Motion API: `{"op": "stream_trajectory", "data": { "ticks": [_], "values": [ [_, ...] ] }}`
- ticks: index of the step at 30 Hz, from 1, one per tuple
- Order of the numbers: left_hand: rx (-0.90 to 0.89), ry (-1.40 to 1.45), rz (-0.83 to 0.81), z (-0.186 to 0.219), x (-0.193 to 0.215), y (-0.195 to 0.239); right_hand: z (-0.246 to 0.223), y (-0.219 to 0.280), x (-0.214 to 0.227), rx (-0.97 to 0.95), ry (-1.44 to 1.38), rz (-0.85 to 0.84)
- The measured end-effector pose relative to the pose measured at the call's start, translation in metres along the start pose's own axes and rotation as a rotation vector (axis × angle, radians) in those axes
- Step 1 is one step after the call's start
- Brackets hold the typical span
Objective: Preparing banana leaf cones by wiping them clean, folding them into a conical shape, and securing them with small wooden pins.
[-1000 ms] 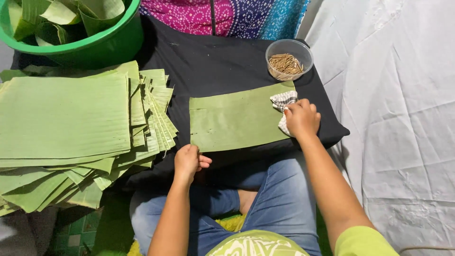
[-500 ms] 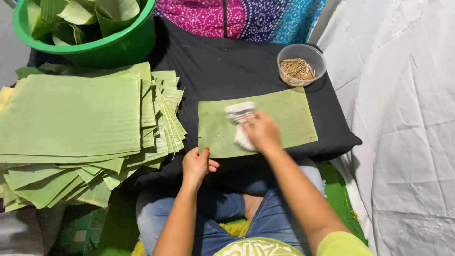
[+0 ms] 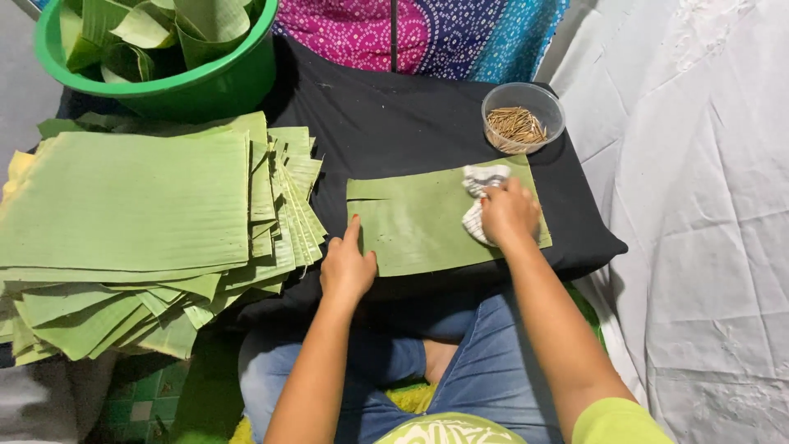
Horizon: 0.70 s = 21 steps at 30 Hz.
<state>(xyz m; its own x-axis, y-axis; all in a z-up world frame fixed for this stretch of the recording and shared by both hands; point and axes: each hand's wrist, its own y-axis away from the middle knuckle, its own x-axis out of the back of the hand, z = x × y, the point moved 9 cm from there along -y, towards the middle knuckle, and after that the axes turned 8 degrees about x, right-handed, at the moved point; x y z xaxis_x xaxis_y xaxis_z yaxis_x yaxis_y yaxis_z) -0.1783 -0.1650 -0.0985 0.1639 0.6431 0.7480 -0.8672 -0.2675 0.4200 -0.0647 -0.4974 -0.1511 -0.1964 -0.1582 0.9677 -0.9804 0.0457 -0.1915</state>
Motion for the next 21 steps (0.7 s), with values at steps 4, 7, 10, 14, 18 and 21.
{"op": "stream_trajectory", "data": {
  "ticks": [4,7,10,14,18,21],
  "values": [
    [-0.014,-0.058,-0.118,0.000,-0.009,-0.038,-0.093,-0.005,-0.002,0.114,-0.188,-0.025],
    [0.039,-0.132,-0.211,0.001,-0.021,-0.072,-0.181,-0.006,-0.003,0.279,-0.326,-0.028],
    [0.081,-0.273,-0.269,0.003,-0.023,-0.098,-0.210,-0.006,-0.028,0.322,-0.329,-0.098],
    [0.095,-0.443,-0.319,-0.014,-0.046,-0.137,-0.189,-0.005,-0.024,0.309,-0.326,-0.170],
    [0.124,-0.340,-0.366,0.002,-0.023,-0.104,-0.107,-0.015,-0.019,0.201,-0.326,-0.088],
    [0.137,-0.281,-0.373,0.007,-0.016,-0.090,-0.020,-0.014,-0.001,0.099,-0.232,-0.016]
  ]
}}
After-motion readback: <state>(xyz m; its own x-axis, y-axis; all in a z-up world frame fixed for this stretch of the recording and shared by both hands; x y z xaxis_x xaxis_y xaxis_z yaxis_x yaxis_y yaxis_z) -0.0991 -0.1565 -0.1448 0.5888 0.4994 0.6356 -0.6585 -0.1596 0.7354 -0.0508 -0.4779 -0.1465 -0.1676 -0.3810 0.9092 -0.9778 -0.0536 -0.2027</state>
